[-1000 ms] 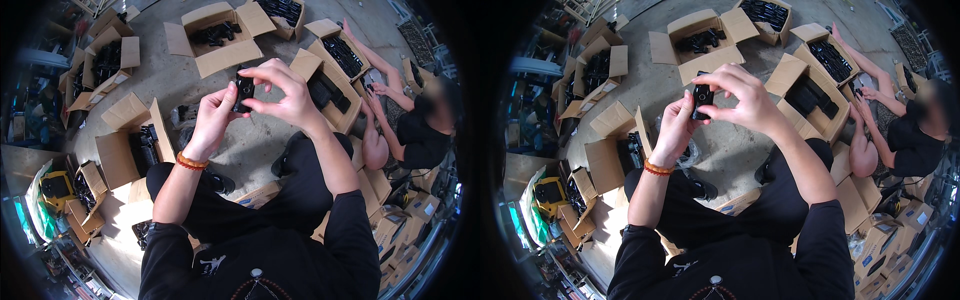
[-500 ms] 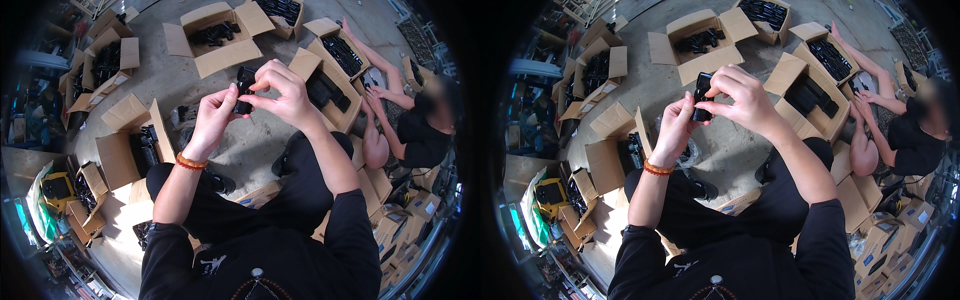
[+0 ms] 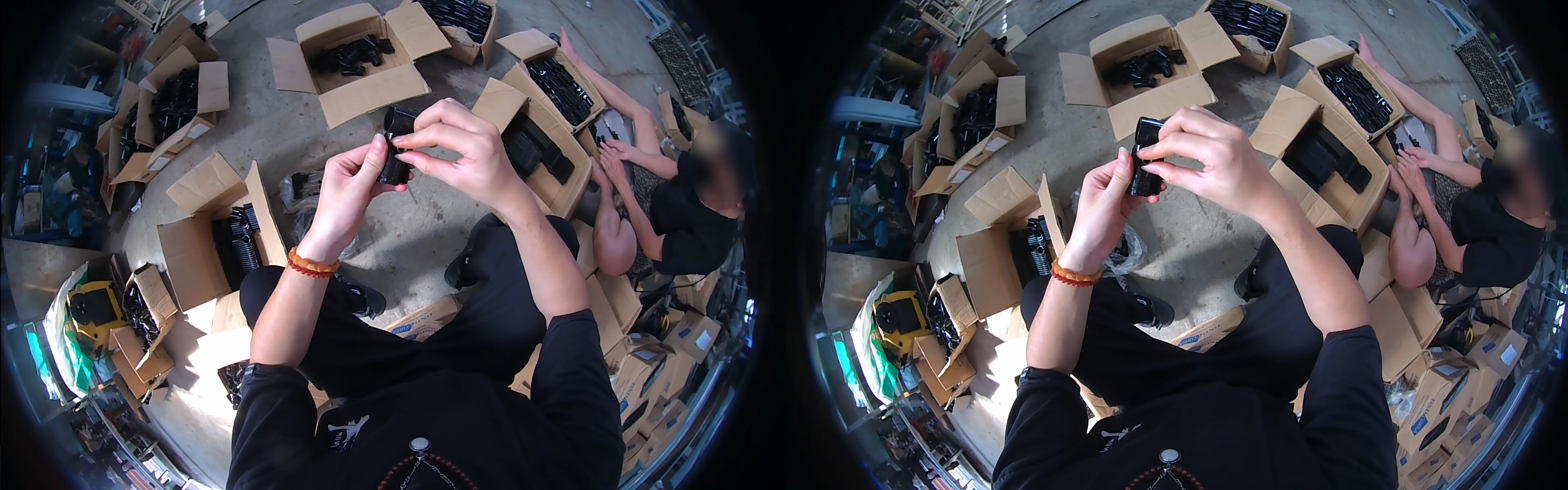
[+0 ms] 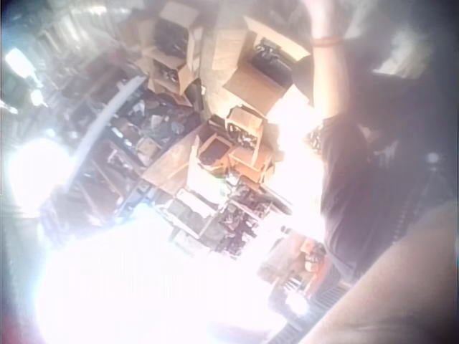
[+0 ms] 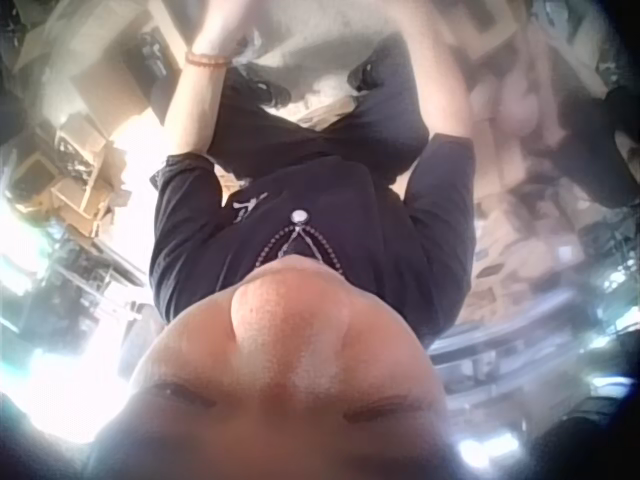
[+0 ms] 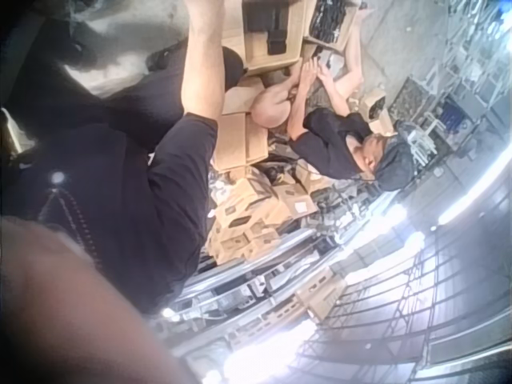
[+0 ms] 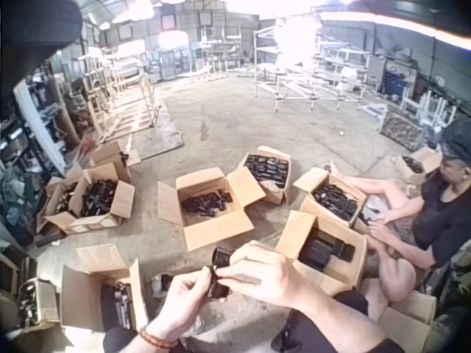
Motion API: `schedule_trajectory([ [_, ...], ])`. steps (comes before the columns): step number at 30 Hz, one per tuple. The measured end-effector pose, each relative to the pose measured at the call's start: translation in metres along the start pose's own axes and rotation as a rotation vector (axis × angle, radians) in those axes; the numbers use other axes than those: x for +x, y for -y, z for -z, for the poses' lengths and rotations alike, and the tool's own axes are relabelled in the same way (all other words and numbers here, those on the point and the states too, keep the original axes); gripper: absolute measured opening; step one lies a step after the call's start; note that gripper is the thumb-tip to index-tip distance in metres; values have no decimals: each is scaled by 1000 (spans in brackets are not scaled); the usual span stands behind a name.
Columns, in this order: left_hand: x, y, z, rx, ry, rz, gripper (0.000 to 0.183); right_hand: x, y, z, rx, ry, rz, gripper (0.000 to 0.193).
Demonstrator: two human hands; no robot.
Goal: The person takes black metal components from boxes and bags, fitting smaller cylindrical pins and additional bracket pieces together by hand.
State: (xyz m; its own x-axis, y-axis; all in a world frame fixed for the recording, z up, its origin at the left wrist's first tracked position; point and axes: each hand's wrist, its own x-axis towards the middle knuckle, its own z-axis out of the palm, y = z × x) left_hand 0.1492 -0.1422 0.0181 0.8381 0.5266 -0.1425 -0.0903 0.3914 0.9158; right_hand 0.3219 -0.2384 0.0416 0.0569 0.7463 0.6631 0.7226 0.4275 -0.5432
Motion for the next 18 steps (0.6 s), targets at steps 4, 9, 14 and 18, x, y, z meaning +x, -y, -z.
schedule_trajectory([
  [4, -2, 1, -1, 25, 1, 5, 44, 1, 7, 3, 30, 20, -103, 29],
  [9, 0, 0, 1, 15, -1, -10, 41, 0, -1, 0, 10, 18, -26, 31],
  [14, -1, 0, -2, -2, -26, -3, 40, 4, 9, 4, 18, 29, -60, 33],
  [18, 0, 1, 2, 20, 2, -26, 40, -1, 1, 0, -20, 4, -25, 29],
])
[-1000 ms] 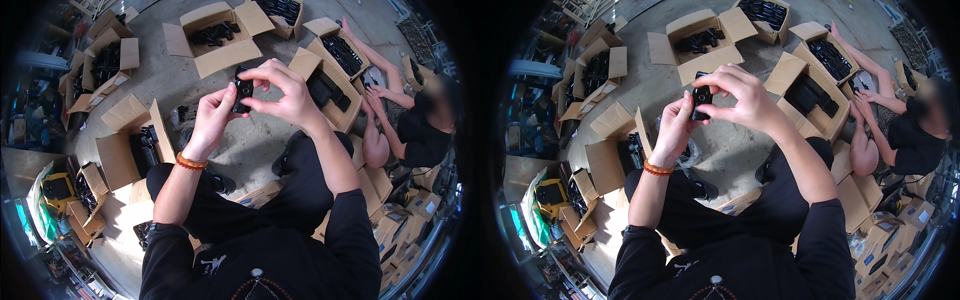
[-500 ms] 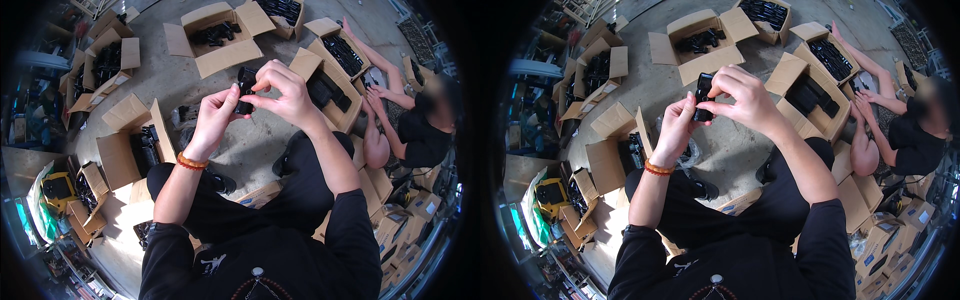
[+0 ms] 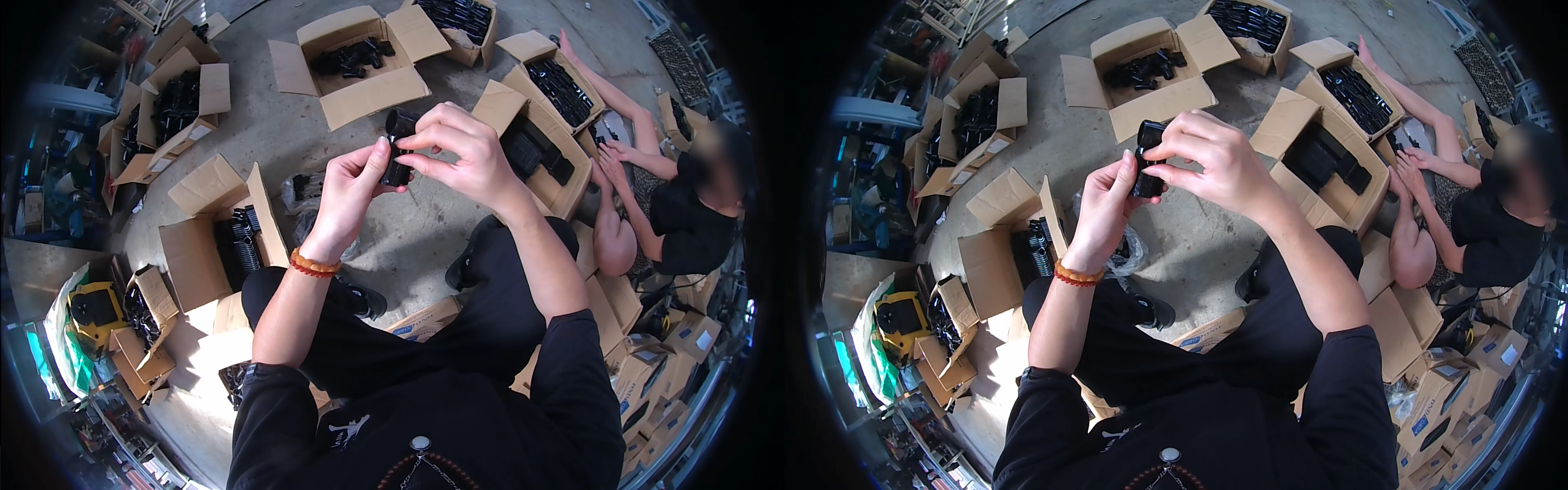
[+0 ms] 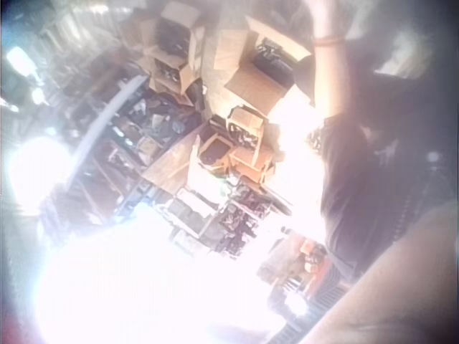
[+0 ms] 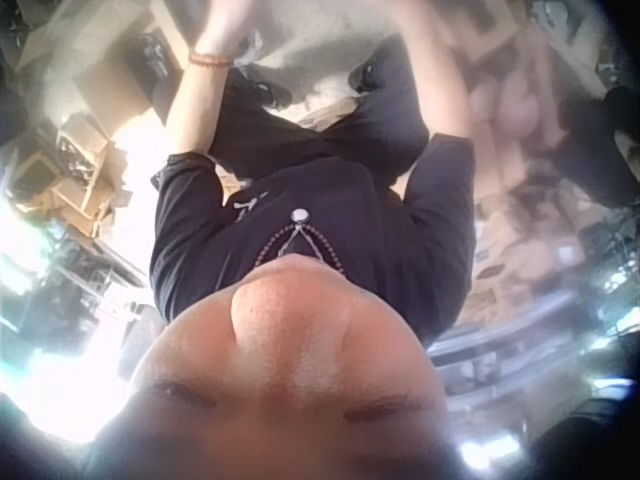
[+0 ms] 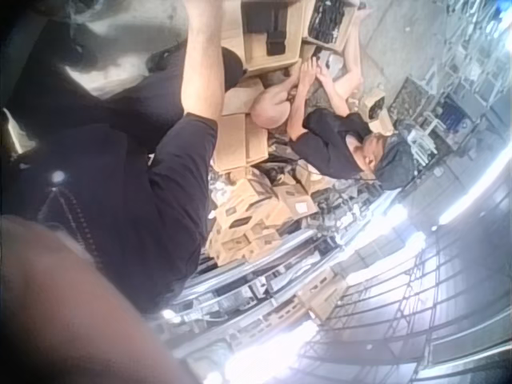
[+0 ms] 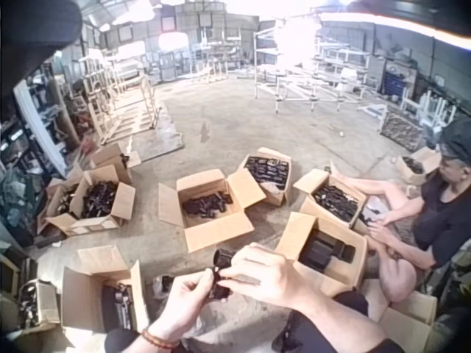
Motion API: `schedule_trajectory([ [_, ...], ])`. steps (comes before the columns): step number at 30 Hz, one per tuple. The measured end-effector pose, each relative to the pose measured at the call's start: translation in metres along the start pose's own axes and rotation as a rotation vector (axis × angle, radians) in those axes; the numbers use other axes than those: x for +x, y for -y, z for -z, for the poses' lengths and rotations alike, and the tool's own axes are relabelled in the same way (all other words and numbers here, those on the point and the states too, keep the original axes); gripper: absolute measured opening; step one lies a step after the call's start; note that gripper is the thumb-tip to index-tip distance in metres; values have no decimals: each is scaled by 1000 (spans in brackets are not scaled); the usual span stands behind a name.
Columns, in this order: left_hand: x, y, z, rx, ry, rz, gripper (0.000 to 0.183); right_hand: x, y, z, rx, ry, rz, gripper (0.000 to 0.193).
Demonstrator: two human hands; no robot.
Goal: The person takes black metal components from boxes and bags, fitting smaller cylindrical pins and additional bracket pieces together by hand.
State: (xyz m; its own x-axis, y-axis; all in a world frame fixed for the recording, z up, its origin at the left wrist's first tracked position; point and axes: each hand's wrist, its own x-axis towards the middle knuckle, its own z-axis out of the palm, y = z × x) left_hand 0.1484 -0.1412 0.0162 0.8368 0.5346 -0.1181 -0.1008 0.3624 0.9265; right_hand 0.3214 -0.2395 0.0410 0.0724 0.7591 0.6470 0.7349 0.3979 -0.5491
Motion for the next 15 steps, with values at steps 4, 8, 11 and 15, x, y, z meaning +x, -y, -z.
schedule_trajectory([
  [4, -2, 0, -2, -6, -37, 19, 40, 2, 2, 2, -3, 9, 4, 30],
  [8, 0, 0, 1, -6, 2, -5, 40, 1, 3, -2, 9, -21, -9, 26],
  [11, 0, 0, 0, 11, -5, 0, 40, 1, 6, 2, -19, -3, -32, 21],
  [15, 0, -1, -3, 39, -32, 9, 43, 3, 4, -2, -45, -44, 30, 23],
])
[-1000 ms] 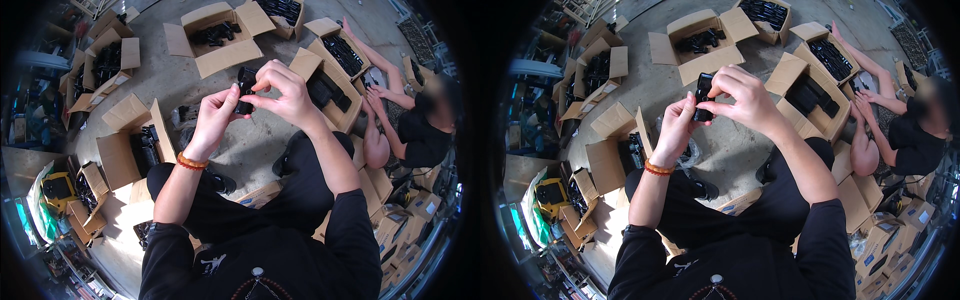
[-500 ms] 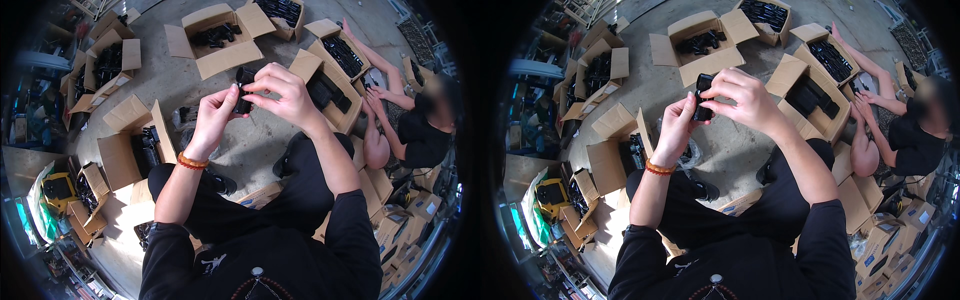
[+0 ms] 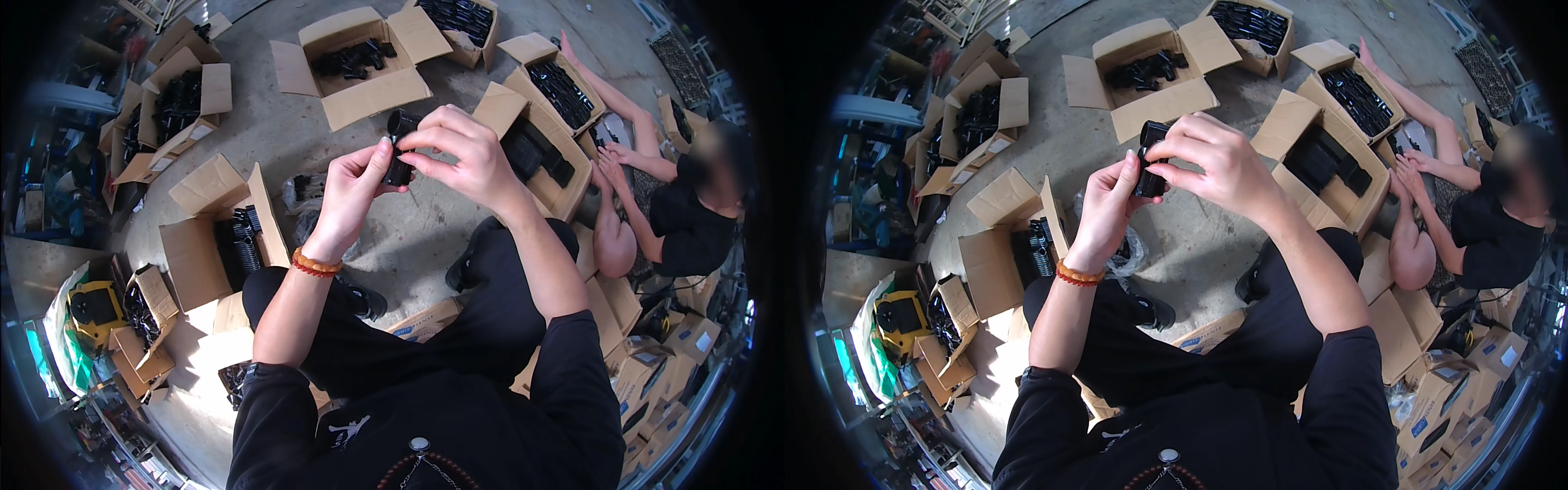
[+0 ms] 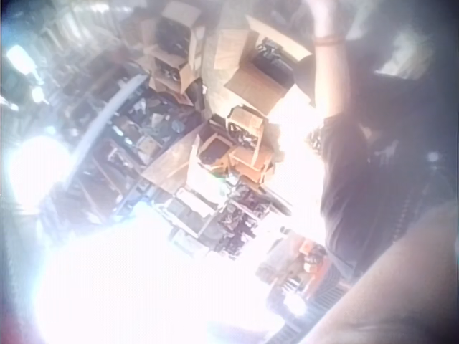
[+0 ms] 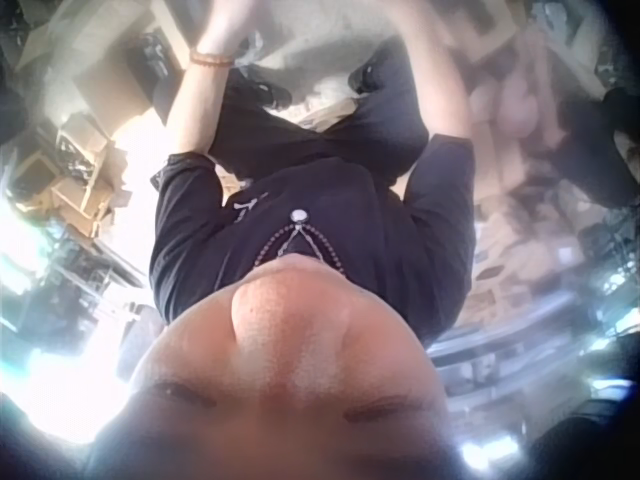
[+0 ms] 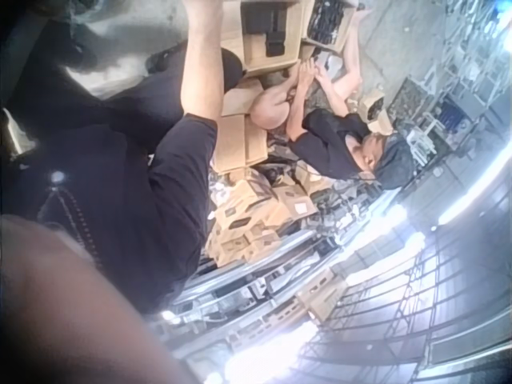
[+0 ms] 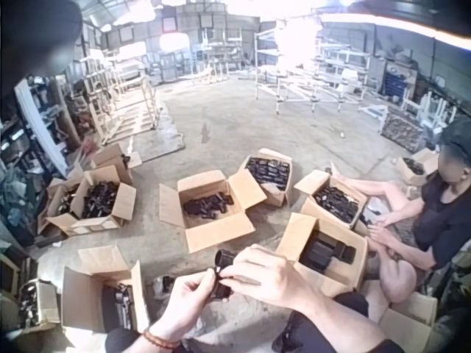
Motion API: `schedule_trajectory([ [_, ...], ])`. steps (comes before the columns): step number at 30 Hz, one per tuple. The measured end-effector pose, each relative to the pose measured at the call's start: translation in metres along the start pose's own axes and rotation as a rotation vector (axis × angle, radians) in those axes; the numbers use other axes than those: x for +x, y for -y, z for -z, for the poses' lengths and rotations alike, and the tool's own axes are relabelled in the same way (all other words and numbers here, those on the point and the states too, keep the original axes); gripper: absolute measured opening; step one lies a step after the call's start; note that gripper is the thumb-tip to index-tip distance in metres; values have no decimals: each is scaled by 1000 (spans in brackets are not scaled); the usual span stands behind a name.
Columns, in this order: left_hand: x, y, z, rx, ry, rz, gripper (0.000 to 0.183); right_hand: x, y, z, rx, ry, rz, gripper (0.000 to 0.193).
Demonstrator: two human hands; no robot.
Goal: The person takes black metal components from boxes and bags, fitting smaller cylindrical pins and additional bracket pieces together by hand.
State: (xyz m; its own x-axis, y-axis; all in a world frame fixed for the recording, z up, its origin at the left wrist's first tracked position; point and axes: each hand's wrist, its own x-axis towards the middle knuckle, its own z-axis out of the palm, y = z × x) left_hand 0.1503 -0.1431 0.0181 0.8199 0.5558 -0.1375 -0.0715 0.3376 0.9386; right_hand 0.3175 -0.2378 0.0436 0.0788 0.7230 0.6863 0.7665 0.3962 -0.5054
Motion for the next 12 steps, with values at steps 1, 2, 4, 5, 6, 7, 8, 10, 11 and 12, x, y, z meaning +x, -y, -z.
schedule_trajectory([
  [1, 0, -1, 0, 19, 6, -1, 45, 0, 0, 0, -17, 3, -22, 24],
  [2, 0, -1, 0, 30, 11, 11, 45, -2, 0, 0, -34, 9, -43, 25],
  [4, -1, -1, -1, 51, 17, 34, 46, -6, -4, 2, -45, 31, -74, 25],
  [5, -1, 0, -1, 36, 17, 32, 46, -8, -9, 3, -36, 49, -77, 24],
  [6, 0, 2, 0, 20, 15, 30, 46, -10, -13, 0, -26, 68, -80, 23],
  [7, 1, 4, 1, 4, 10, 28, 47, -12, -15, -8, 107, -47, -237, 25],
  [8, 2, 5, 0, -23, -24, 55, 47, -14, -16, -19, 238, -158, -392, 27],
  [10, 7, 18, 3, 73, -74, -1, 46, -21, -23, -34, 595, -205, -751, 48],
  [11, 10, 27, 9, 121, -103, -30, 46, -23, -19, -40, 806, -114, -954, 62],
  [12, 14, 39, 17, 349, -111, -66, 42, -31, -24, -46, 957, 23, -1119, 76],
])
